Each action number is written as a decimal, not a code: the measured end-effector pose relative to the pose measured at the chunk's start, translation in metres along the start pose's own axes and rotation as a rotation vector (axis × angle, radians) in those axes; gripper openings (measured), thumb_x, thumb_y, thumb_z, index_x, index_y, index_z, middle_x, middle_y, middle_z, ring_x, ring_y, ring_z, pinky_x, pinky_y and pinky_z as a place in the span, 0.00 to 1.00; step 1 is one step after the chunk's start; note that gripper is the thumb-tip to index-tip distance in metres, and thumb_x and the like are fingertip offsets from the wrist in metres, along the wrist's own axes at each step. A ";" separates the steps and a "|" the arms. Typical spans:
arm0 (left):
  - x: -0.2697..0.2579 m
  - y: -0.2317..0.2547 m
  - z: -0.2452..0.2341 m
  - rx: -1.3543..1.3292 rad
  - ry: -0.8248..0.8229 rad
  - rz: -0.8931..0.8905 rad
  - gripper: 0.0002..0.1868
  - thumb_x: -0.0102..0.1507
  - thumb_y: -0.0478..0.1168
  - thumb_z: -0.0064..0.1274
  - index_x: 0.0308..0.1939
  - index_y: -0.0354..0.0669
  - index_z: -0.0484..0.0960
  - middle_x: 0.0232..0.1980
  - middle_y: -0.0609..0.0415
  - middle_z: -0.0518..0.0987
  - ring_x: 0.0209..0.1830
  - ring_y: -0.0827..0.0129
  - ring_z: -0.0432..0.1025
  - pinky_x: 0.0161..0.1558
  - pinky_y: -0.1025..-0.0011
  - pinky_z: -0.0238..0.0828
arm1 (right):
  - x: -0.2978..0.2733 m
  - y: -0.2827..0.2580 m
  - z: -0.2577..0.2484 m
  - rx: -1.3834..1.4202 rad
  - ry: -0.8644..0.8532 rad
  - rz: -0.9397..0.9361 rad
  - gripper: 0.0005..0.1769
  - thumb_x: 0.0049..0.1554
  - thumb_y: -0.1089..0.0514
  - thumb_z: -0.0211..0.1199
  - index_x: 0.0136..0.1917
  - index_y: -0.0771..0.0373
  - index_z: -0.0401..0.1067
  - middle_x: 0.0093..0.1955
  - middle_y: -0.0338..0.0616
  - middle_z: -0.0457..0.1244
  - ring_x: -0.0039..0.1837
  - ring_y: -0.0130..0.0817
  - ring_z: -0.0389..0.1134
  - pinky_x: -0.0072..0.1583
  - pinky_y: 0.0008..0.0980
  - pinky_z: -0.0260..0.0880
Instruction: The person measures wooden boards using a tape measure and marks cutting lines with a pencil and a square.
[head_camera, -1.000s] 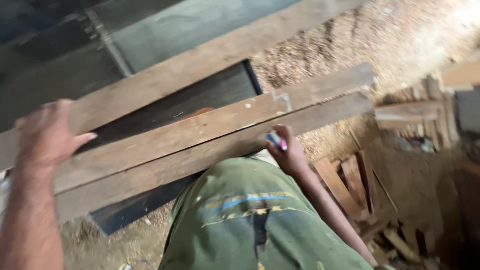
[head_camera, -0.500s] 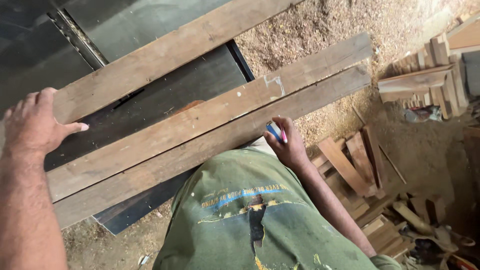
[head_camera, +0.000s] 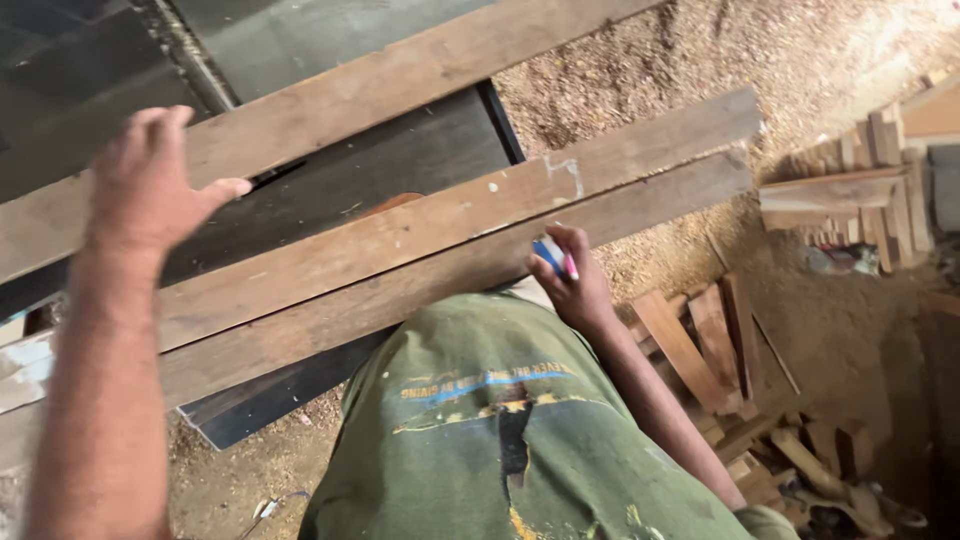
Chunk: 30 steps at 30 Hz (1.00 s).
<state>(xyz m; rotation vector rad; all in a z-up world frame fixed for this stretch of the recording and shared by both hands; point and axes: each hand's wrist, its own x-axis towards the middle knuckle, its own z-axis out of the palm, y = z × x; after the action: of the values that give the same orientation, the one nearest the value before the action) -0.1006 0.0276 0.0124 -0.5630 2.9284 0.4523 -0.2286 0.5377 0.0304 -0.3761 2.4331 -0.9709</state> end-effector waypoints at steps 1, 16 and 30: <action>0.001 0.021 0.008 -0.073 0.034 0.060 0.48 0.57 0.60 0.70 0.74 0.44 0.68 0.72 0.41 0.69 0.71 0.46 0.65 0.69 0.50 0.64 | -0.001 -0.002 -0.002 0.031 -0.022 0.011 0.31 0.60 0.47 0.66 0.69 0.63 0.62 0.59 0.54 0.67 0.59 0.43 0.71 0.59 0.41 0.71; -0.120 0.213 0.087 -0.326 0.202 0.175 0.16 0.66 0.47 0.60 0.55 0.48 0.83 0.63 0.50 0.75 0.63 0.53 0.70 0.66 0.53 0.67 | 0.021 0.060 -0.060 0.433 0.197 0.014 0.23 0.65 0.59 0.63 0.69 0.64 0.59 0.59 0.46 0.61 0.52 0.29 0.64 0.51 0.32 0.71; 0.110 0.088 0.051 -0.036 -0.125 -0.014 0.42 0.56 0.60 0.71 0.60 0.31 0.75 0.58 0.34 0.79 0.61 0.42 0.73 0.63 0.44 0.65 | 0.030 0.059 -0.127 0.074 0.323 -0.090 0.32 0.64 0.51 0.68 0.71 0.69 0.59 0.59 0.50 0.61 0.55 0.32 0.65 0.53 0.33 0.69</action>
<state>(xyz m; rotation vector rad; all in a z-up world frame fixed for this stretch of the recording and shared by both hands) -0.2319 0.0837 -0.0319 -0.5387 2.8010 0.5196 -0.3261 0.6391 0.0586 -0.3257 2.6753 -1.2403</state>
